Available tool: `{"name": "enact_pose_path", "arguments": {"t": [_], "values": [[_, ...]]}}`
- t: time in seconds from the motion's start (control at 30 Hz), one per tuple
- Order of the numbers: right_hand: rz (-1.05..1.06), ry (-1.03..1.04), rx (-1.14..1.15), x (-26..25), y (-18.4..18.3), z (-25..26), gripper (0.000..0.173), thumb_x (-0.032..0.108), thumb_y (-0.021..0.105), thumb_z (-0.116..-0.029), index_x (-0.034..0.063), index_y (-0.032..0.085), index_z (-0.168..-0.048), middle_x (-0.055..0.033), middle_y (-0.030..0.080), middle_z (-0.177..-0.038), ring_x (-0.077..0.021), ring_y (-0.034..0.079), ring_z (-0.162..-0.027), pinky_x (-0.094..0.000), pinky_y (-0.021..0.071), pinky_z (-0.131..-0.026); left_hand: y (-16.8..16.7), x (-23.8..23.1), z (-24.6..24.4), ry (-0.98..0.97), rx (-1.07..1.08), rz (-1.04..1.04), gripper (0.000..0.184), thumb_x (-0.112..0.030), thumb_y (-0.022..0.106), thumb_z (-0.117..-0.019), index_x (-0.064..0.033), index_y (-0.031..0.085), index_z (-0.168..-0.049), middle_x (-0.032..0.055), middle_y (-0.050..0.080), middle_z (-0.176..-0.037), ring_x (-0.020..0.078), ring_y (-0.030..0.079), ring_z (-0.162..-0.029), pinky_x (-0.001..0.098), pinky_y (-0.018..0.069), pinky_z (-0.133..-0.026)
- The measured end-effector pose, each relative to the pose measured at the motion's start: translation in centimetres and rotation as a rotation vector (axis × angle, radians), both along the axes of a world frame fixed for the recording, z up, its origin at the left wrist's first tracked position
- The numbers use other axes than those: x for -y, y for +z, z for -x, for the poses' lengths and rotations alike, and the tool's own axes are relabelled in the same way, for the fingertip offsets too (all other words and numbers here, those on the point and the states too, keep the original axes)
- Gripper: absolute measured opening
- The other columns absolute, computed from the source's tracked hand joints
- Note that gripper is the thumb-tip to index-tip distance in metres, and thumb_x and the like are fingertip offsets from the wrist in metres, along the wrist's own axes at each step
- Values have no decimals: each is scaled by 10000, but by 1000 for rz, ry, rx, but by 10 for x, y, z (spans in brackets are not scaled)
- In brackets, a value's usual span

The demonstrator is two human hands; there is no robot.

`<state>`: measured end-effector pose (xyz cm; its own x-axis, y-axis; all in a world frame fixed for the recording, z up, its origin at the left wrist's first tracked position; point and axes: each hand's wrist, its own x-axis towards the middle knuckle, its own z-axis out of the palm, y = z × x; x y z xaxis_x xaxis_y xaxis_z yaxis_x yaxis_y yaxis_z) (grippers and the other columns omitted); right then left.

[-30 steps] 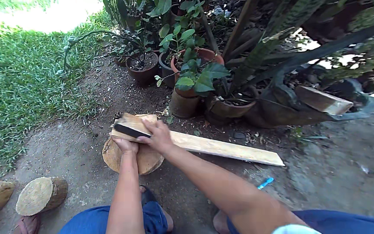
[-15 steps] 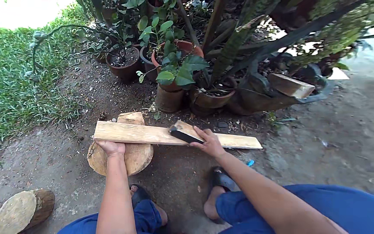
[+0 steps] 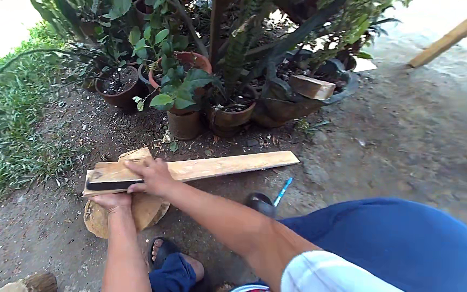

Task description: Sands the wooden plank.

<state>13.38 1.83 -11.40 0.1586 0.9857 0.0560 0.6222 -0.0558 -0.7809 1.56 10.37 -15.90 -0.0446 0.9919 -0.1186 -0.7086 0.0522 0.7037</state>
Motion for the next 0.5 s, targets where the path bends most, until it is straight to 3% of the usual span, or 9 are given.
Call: {"name": "enact_pose_path", "arguments": {"t": [0.1, 0.2, 0.3, 0.4, 0.5], "values": [[109, 66, 45, 5, 6, -13, 687, 470, 737, -927, 350, 475, -1551, -244, 554, -1406, -443, 516, -1263, -673, 366, -1020, 0, 1, 2, -20, 2, -17, 882, -696, -75, -965, -137, 328, -1515, 157, 509, -1449, 321, 513, -1322, 610, 439, -1049], [68, -47, 88, 42, -28, -59, 674, 473, 759, -902, 361, 518, -1522, -227, 610, -1362, -439, 570, -1233, -698, 399, -1005, 0, 2, 4, -15, -18, -5, 851, -674, -65, -979, -116, 343, -1477, 157, 527, -1391, 308, 532, -1278, 592, 449, -1030], [38, -216, 209, 95, -82, -128, 712, 538, 768, -866, 329, 542, -1508, -220, 645, -1315, -445, 623, -1172, -711, 458, -955, -1, -1, 4, -11, -19, 9, 863, -683, -69, -974, -124, 352, -1480, 154, 517, -1409, 310, 529, -1282, 595, 443, -1038], [175, -355, 213, 149, -114, -191, 753, 497, 799, -861, 308, 513, -1532, -247, 601, -1370, -484, 589, -1206, -764, 406, -967, -1, 0, 4, -14, -19, 22, 872, -692, -74, -972, -140, 327, -1515, 146, 480, -1464, 305, 501, -1322, 585, 421, -1069], [339, -465, 152, 178, -123, -222, 805, 464, 792, -885, 269, 437, -1581, -291, 507, -1477, -552, 500, -1308, -801, 354, -996, 5, 3, 2, -24, -7, 54, 859, -699, -74, -970, -183, 302, -1543, 125, 449, -1519, 304, 467, -1374, 596, 403, -1090]]}}
